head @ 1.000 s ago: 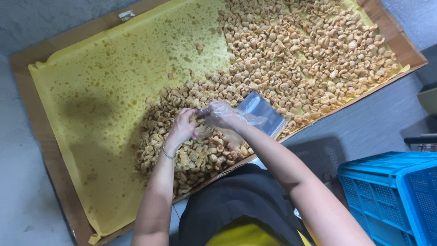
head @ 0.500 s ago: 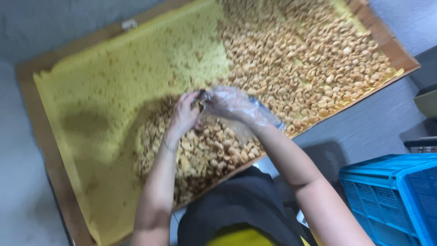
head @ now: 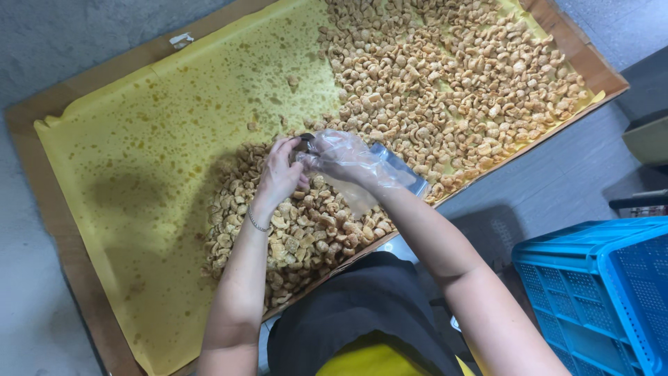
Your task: The person scoops cashews from a large yellow tray into clear plastic bags using a metal scoop. They weigh each filled bag on a digital scale, adjust the contents, and place the sealed bags into a blue basket. The process repeats with multiple bags.
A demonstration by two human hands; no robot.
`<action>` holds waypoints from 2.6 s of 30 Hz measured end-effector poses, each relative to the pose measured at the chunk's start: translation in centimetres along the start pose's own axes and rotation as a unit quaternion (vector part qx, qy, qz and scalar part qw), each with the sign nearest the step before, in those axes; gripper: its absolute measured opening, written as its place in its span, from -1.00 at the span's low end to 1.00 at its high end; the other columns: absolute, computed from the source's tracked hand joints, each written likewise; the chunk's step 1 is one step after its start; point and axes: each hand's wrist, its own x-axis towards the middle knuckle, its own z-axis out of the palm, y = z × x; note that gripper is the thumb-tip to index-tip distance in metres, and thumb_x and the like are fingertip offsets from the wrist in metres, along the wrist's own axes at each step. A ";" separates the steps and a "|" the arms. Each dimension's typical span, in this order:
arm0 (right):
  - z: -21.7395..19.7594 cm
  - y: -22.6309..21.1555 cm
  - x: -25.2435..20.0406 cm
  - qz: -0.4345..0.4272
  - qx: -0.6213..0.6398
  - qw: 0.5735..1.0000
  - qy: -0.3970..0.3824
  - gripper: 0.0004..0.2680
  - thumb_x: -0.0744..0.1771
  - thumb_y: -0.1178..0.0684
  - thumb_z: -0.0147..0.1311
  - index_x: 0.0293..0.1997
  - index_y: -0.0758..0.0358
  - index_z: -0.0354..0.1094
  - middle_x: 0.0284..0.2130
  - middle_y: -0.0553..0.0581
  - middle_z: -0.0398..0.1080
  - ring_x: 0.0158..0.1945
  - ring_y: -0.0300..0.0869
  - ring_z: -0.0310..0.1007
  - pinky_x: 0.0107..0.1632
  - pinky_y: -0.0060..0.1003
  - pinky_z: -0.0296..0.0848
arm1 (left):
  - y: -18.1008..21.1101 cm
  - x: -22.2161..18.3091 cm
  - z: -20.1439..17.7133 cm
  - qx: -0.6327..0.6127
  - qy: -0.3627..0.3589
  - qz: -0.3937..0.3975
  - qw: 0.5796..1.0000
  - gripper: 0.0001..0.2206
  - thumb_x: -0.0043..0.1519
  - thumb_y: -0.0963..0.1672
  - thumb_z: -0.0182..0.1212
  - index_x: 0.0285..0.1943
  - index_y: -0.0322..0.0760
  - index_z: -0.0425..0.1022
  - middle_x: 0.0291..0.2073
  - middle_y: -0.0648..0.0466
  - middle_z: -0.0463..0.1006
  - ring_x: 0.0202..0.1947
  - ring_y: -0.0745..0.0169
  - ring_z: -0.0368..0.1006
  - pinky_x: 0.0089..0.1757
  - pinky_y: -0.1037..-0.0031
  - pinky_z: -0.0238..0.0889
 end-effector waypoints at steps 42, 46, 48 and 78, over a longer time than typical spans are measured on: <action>3.1 5.2 -51.5 0.639 0.076 0.618 0.452 -0.82 0.32 -0.06 0.13 -0.14 0.17 0.55 -0.32 0.24 0.54 -0.28 0.01 0.60 -0.17 -0.14 0.50 | 9.7 -14.5 44.1 -0.035 -0.631 0.207 0.747 -0.58 0.15 -0.38 0.04 0.24 -0.56 0.39 0.17 -0.05 0.36 -0.43 0.22 0.61 -0.39 0.46 0.59; 8.8 6.1 -56.4 0.688 0.073 0.542 0.477 -0.84 0.34 -0.03 0.15 -0.18 0.21 0.56 -0.30 0.27 0.55 -0.24 0.05 0.59 -0.16 -0.10 0.48 | 5.5 -17.9 50.9 -0.014 -0.674 0.213 0.707 -0.57 0.15 -0.39 0.01 0.25 -0.54 0.38 0.22 -0.04 0.32 -0.42 0.22 0.59 -0.39 0.47 0.59; 11.4 6.2 -58.1 0.672 0.074 0.534 0.508 -0.84 0.37 -0.01 0.13 -0.15 0.26 0.54 -0.26 0.29 0.54 -0.19 0.05 0.61 -0.12 -0.11 0.50 | 2.9 -18.8 53.7 -0.015 -0.690 0.184 0.700 -0.57 0.14 -0.39 -0.01 0.23 -0.54 0.39 0.21 -0.04 0.33 -0.41 0.22 0.61 -0.39 0.47 0.60; 40.3 17.3 -46.0 0.854 0.108 0.493 0.126 -0.43 0.27 -0.02 0.17 0.46 -0.39 0.03 0.37 0.34 0.04 0.23 0.16 0.27 0.14 0.04 0.42 | 3.8 -16.6 56.0 -0.007 -0.731 0.177 0.658 -0.51 0.12 -0.37 -0.01 0.31 -0.54 0.34 0.26 -0.06 0.31 -0.41 0.21 0.61 -0.36 0.49 0.59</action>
